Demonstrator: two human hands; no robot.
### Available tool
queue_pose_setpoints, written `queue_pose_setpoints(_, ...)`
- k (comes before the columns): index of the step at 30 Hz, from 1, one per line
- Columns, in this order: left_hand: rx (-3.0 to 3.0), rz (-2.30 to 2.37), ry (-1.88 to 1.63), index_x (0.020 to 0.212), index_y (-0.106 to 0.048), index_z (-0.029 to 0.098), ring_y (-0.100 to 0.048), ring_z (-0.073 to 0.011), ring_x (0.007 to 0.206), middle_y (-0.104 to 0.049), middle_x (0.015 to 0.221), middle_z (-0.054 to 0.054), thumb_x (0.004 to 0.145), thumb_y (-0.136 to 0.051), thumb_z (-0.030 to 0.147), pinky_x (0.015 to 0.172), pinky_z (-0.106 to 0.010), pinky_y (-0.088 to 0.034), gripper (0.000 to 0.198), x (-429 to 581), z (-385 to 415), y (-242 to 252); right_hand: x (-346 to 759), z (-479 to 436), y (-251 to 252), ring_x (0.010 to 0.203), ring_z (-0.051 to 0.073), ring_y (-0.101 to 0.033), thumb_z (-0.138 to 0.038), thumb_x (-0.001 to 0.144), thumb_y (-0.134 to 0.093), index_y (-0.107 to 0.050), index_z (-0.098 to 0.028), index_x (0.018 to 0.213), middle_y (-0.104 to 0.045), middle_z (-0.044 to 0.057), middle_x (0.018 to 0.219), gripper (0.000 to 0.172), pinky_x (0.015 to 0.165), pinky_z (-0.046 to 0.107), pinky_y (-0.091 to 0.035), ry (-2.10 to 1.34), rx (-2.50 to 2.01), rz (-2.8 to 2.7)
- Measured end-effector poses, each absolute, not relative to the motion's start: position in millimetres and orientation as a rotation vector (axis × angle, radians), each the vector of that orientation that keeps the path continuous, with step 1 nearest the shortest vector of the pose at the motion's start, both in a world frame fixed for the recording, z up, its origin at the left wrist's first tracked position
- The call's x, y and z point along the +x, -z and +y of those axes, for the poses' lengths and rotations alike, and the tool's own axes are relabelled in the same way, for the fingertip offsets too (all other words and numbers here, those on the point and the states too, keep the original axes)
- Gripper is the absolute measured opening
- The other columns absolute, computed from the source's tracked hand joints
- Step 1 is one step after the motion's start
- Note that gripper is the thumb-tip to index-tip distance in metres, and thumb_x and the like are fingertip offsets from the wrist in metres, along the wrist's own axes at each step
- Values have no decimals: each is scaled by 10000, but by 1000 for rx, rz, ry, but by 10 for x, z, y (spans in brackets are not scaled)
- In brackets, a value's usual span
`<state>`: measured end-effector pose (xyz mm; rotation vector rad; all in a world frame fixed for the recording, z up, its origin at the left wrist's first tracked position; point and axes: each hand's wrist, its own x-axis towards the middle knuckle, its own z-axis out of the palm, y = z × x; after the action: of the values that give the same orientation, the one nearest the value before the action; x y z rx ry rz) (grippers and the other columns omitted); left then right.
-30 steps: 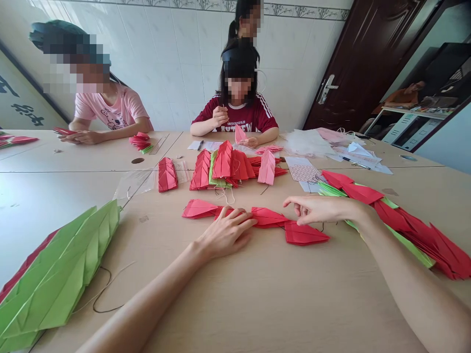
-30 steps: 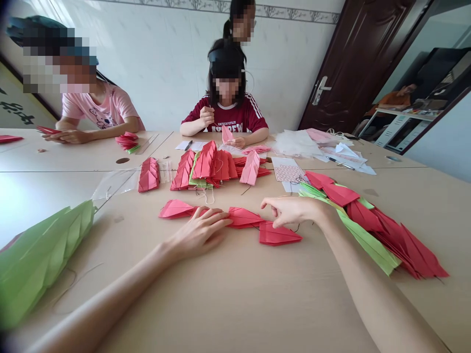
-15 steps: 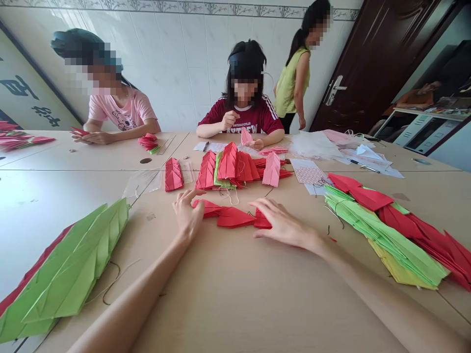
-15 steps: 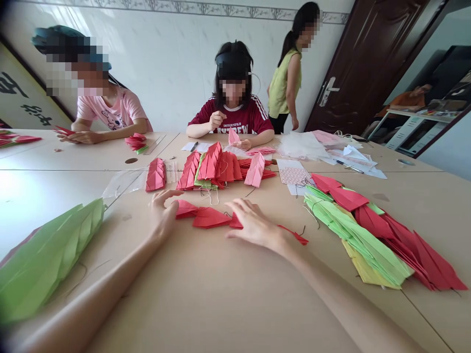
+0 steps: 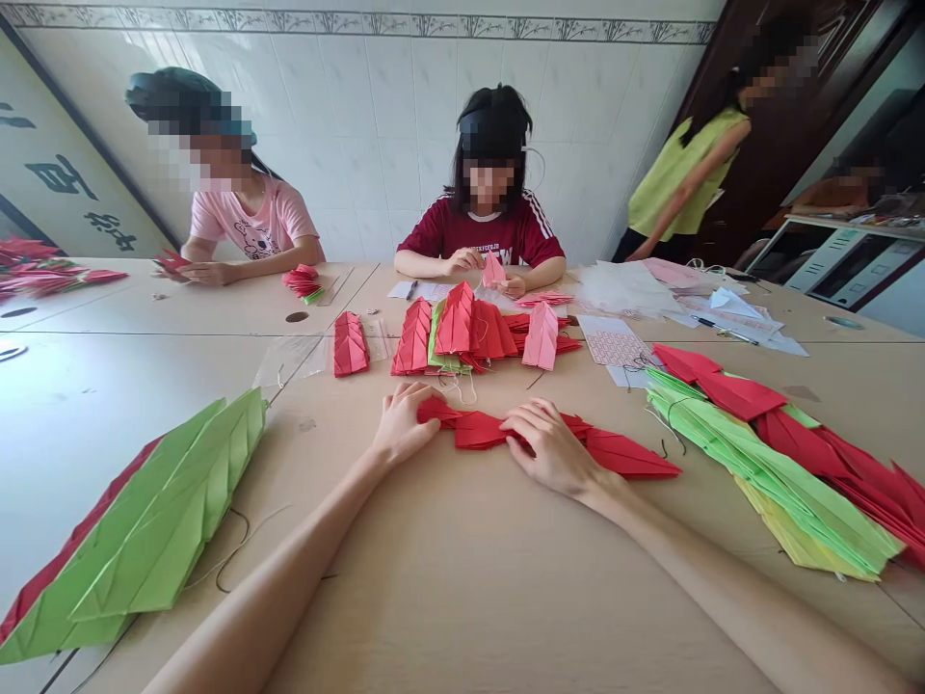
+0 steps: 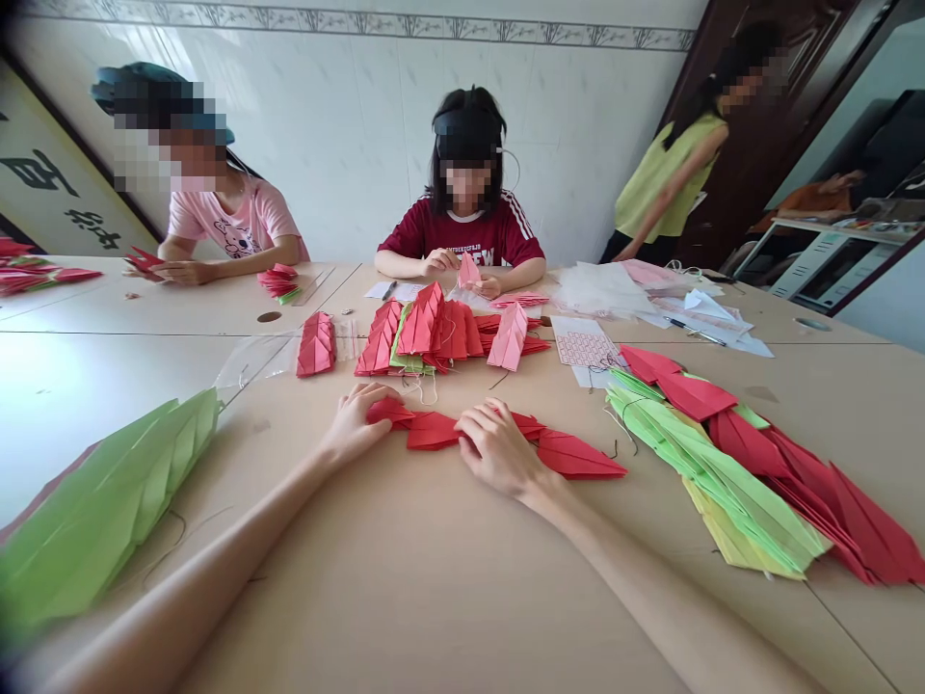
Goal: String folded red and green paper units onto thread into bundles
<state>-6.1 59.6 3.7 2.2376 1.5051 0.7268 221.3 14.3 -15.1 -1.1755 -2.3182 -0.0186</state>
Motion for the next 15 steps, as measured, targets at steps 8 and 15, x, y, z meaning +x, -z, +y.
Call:
queue_pose_setpoints(8, 2410, 1390, -691, 940, -533, 229, -467, -254, 1034, -600, 1037, -33, 650, -450, 182, 882, -420, -322, 306, -37, 576, -14, 2244, 136, 107, 824, 225, -558, -70, 736, -442, -545, -207, 769, -628, 56, 803, 174, 945, 457, -342, 100, -1261, -2253)
queue_pose_setpoints(15, 2402, 1364, -720, 915, -478, 227, -466, -245, 1003, -587, 1016, -23, 643, -472, 182, 861, -404, -324, 276, -17, 586, 8, 2029, 90, 104, 1115, 288, -468, -256, 772, -548, -525, -170, 1116, -547, 137, 1197, 355, 987, 489, -317, 51, -1206, -2286)
